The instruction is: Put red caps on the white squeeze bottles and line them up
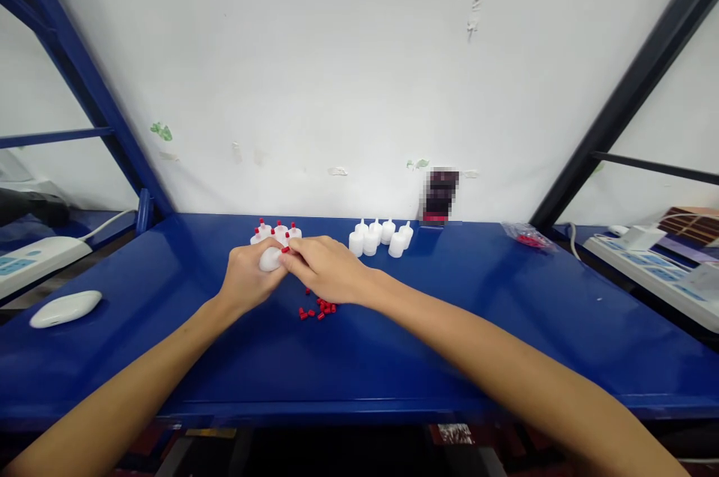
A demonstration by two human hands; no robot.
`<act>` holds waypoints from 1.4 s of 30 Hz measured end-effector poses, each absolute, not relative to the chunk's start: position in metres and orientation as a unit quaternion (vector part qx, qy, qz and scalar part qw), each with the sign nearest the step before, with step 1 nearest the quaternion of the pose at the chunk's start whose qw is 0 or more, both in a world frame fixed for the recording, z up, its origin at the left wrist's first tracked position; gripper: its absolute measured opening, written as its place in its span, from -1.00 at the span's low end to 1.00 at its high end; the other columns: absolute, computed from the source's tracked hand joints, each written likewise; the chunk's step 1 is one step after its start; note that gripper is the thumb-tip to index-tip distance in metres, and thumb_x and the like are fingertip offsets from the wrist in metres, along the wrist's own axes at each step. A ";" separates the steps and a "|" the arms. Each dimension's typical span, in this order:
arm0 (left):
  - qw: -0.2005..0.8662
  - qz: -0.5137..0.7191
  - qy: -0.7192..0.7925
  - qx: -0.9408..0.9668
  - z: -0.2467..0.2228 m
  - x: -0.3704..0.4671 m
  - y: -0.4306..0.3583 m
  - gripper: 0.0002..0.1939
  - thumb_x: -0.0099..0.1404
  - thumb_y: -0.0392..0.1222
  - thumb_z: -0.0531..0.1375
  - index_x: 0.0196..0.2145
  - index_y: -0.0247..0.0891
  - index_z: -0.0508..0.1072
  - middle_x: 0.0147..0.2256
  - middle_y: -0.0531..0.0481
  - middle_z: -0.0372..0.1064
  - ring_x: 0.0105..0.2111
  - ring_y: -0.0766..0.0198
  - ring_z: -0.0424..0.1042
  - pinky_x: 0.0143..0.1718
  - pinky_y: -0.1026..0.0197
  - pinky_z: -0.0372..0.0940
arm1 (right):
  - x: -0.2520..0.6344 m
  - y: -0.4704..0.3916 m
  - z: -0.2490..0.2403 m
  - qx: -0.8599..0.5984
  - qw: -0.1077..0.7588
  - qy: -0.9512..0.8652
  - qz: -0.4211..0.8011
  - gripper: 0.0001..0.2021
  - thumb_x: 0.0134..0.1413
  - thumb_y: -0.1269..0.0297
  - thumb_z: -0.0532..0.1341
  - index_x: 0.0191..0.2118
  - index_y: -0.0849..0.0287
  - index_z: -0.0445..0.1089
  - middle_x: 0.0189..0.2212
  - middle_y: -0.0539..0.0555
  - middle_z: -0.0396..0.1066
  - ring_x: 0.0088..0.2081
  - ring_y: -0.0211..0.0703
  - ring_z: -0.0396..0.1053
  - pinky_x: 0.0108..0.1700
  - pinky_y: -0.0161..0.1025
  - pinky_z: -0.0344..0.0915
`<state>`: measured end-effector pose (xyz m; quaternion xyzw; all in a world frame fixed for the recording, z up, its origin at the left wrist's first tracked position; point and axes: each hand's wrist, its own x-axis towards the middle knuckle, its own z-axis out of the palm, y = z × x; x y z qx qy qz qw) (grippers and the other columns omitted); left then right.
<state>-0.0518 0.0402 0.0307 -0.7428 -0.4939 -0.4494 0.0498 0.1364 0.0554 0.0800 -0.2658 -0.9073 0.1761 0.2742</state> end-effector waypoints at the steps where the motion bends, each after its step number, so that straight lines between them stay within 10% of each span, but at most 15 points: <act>1: 0.047 -0.455 -0.498 -0.737 0.031 -0.052 0.040 -0.77 0.21 -0.07 0.18 -0.47 -0.28 0.42 -0.59 0.07 0.39 -0.62 0.38 0.28 -0.51 0.32 0.18 | 0.135 0.056 0.079 -0.261 0.275 -0.910 0.170 -0.69 0.35 0.14 0.00 -0.42 0.13 0.19 -0.55 -0.08 0.19 -0.51 -0.29 0.09 -0.40 -0.26 -0.02; 12: 0.041 -0.419 -0.548 -0.723 0.026 -0.065 0.054 -0.69 0.29 0.05 0.17 -0.27 -0.25 0.53 -0.35 -0.05 0.56 -0.41 0.25 0.48 -0.31 0.29 0.27 | 0.127 0.106 0.065 -0.369 0.456 -0.778 0.226 -0.74 0.17 0.29 -0.02 -0.55 0.11 0.07 -0.63 -0.09 0.05 -0.51 -0.25 0.10 -0.41 -0.27 0.00; 21: 0.055 -0.412 -0.526 -0.742 0.023 -0.072 0.054 -0.75 0.30 -0.09 0.14 -0.43 -0.28 0.50 -0.57 0.06 0.40 -0.60 0.39 0.27 -0.46 0.33 0.13 | 0.114 0.125 0.046 -0.442 0.133 -0.885 0.059 -0.73 0.23 0.21 0.03 -0.45 0.15 0.33 -0.42 0.13 0.42 -0.39 -0.10 0.33 -0.39 -0.23 0.01; 35: -0.009 -0.337 -0.449 -0.828 0.023 -0.074 0.051 -0.75 0.27 -0.17 0.12 -0.53 -0.28 0.39 -0.60 0.10 0.26 -0.57 0.39 0.18 -0.47 0.31 0.09 | 0.152 0.093 0.045 -0.269 0.177 -0.937 0.132 -0.86 0.26 0.20 0.09 -0.23 0.13 0.30 -0.30 0.02 0.31 -0.27 -0.16 0.24 -0.22 -0.24 0.12; 42: -0.006 -0.284 -0.445 -0.849 0.020 -0.069 0.051 -0.77 0.26 -0.24 0.12 -0.55 -0.27 0.35 -0.60 0.08 0.27 -0.59 0.37 0.17 -0.50 0.28 0.04 | 0.145 0.099 0.035 -0.264 0.058 -0.962 0.040 -0.86 0.18 0.27 0.19 -0.15 0.08 0.43 -0.26 0.06 0.29 -0.32 -0.15 0.29 -0.34 -0.24 0.05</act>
